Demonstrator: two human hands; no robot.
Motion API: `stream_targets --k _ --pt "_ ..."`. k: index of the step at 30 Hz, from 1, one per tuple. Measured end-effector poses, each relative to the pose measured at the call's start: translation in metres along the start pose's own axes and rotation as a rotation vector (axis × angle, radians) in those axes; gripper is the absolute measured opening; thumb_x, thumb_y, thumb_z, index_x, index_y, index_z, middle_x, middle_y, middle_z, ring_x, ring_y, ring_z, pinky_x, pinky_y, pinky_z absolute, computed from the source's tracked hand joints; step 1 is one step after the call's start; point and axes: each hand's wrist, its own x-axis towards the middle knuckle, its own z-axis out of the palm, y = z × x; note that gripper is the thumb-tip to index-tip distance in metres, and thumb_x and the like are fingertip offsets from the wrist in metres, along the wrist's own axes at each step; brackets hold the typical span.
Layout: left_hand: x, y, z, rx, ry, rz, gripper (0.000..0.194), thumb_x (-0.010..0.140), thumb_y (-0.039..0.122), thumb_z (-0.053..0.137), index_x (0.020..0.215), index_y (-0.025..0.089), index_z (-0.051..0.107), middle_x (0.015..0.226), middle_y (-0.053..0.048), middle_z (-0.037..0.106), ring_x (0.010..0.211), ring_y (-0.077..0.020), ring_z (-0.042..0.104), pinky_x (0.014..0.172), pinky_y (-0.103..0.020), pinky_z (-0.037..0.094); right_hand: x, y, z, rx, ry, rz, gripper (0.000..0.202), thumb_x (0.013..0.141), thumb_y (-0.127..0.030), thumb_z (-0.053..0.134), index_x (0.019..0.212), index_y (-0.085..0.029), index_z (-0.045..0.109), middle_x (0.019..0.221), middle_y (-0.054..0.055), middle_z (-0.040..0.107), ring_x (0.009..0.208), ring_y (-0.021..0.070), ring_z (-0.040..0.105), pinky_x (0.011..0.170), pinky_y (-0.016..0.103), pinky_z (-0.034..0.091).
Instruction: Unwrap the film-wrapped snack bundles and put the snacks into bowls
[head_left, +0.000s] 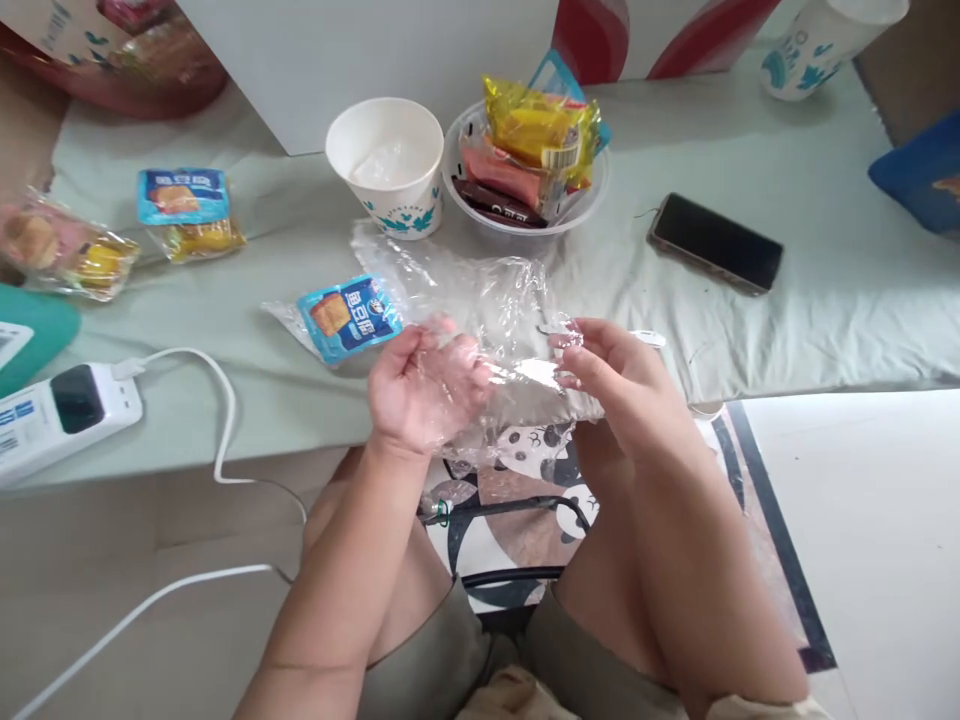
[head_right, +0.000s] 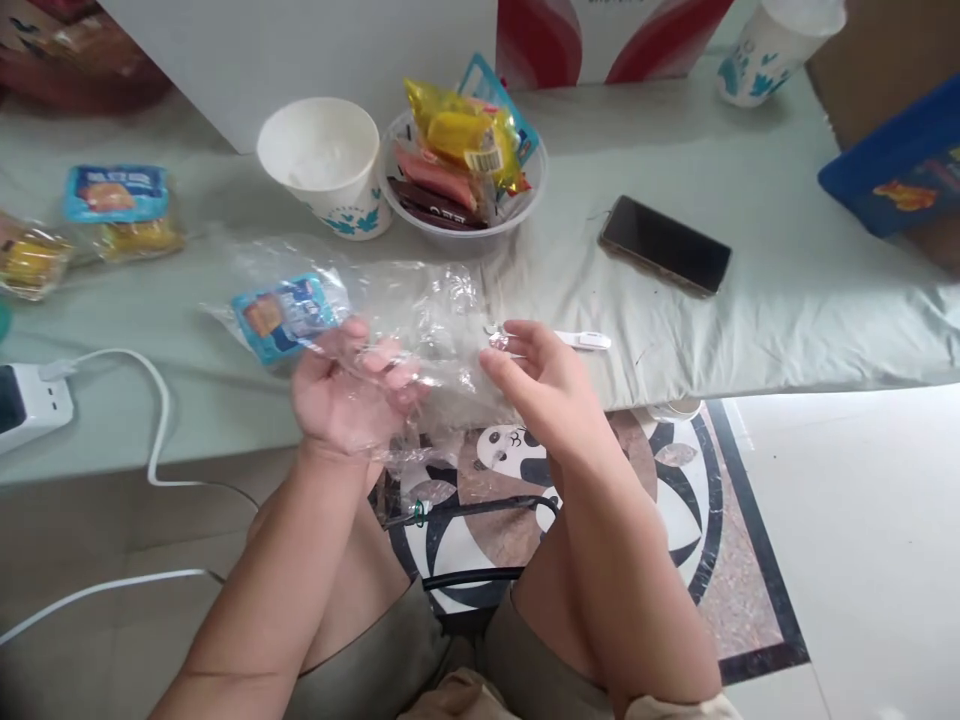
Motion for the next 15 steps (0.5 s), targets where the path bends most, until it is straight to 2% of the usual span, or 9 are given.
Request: stream_targets --k 3,4,5,6,8,10,11,13,15 --pt "0.0 -0.001 0.0 0.018 0.039 0.066 0.029 0.093 0.05 0.051 0.089 0.03 0.071 0.066 -0.004 0.06 0.079 -0.0251 0.067 0.08 -0.045 0.056 0.004 -0.004 -0.004 0.006 -0.191 -0.028 0.036 0.088 -0.055 0.072 0.092 -0.019 0.076 0.084 0.005 0.075 0.073 0.0156 0.068 0.065 0.03 0.055" --pt "0.001 -0.002 0.002 0.023 0.04 0.081 0.029 0.092 0.05 0.051 0.089 0.029 0.071 0.067 -0.004 0.061 0.079 -0.025 0.067 0.081 -0.045 0.056 0.004 -0.002 -0.006 0.007 -0.237 -0.063 0.033 0.089 -0.052 0.072 0.087 -0.02 0.077 0.077 0.003 0.073 0.067 0.0143 0.066 0.06 0.029 0.053" --pt "0.002 -0.003 0.004 0.03 0.034 0.097 0.029 0.091 0.05 0.052 0.09 0.027 0.071 0.07 -0.005 0.063 0.079 -0.0246 0.067 0.081 -0.044 0.056 0.003 0.0 -0.008 0.017 -0.229 -0.118 0.028 0.091 -0.048 0.071 0.085 -0.021 0.078 0.075 0.002 0.073 0.065 0.0136 0.066 0.059 0.028 0.053" --pt "0.003 -0.005 0.007 0.04 0.029 0.116 0.03 0.09 0.05 0.053 0.092 0.026 0.071 0.076 -0.006 0.066 0.08 -0.0242 0.067 0.081 -0.043 0.056 0.001 0.002 -0.009 0.039 -0.163 -0.19 0.022 0.092 -0.042 0.07 0.086 -0.022 0.078 0.077 0.002 0.074 0.066 0.0132 0.067 0.06 0.028 0.055" --pt "0.005 -0.008 0.013 0.058 0.044 0.184 0.032 0.086 0.049 0.06 0.102 0.024 0.072 0.092 -0.008 0.071 0.088 -0.0242 0.068 0.081 -0.039 0.057 -0.005 0.004 -0.013 0.105 0.079 -0.359 0.013 0.095 -0.031 0.067 0.092 -0.028 0.079 0.084 0.0 0.076 0.069 0.0125 0.07 0.064 0.028 0.058" --pt "0.007 -0.013 0.018 0.069 0.099 0.294 0.036 0.08 0.046 0.07 0.11 0.027 0.07 0.11 -0.007 0.071 0.103 -0.0246 0.068 0.085 -0.036 0.058 -0.013 0.001 -0.017 0.175 0.342 -0.526 0.018 0.097 -0.023 0.064 0.096 -0.032 0.079 0.087 -0.002 0.076 0.068 0.0119 0.071 0.063 0.029 0.059" --pt "0.008 -0.015 0.02 0.082 0.123 0.347 0.038 0.077 0.044 0.076 0.111 0.029 0.069 0.117 -0.006 0.069 0.11 -0.025 0.066 0.088 -0.035 0.057 -0.017 -0.002 -0.019 0.189 0.43 -0.595 0.02 0.097 -0.021 0.063 0.096 -0.033 0.078 0.086 -0.003 0.075 0.067 0.012 0.071 0.062 0.029 0.059" --pt "0.007 -0.021 0.021 0.151 0.105 0.418 0.042 0.071 0.049 0.083 0.106 0.03 0.07 0.123 -0.006 0.067 0.121 -0.028 0.063 0.092 -0.036 0.057 -0.025 -0.008 -0.023 0.171 0.505 -0.666 0.02 0.096 -0.019 0.063 0.095 -0.034 0.077 0.087 -0.003 0.075 0.066 0.0127 0.071 0.06 0.03 0.059" --pt "0.006 -0.027 0.02 0.287 -0.014 0.438 0.056 0.064 0.067 0.085 0.1 0.026 0.072 0.127 -0.011 0.066 0.129 -0.0339 0.059 0.097 -0.04 0.057 -0.03 -0.013 -0.026 0.13 0.436 -0.647 0.018 0.096 -0.022 0.064 0.098 -0.034 0.077 0.089 -0.001 0.076 0.067 0.0146 0.071 0.059 0.032 0.059"
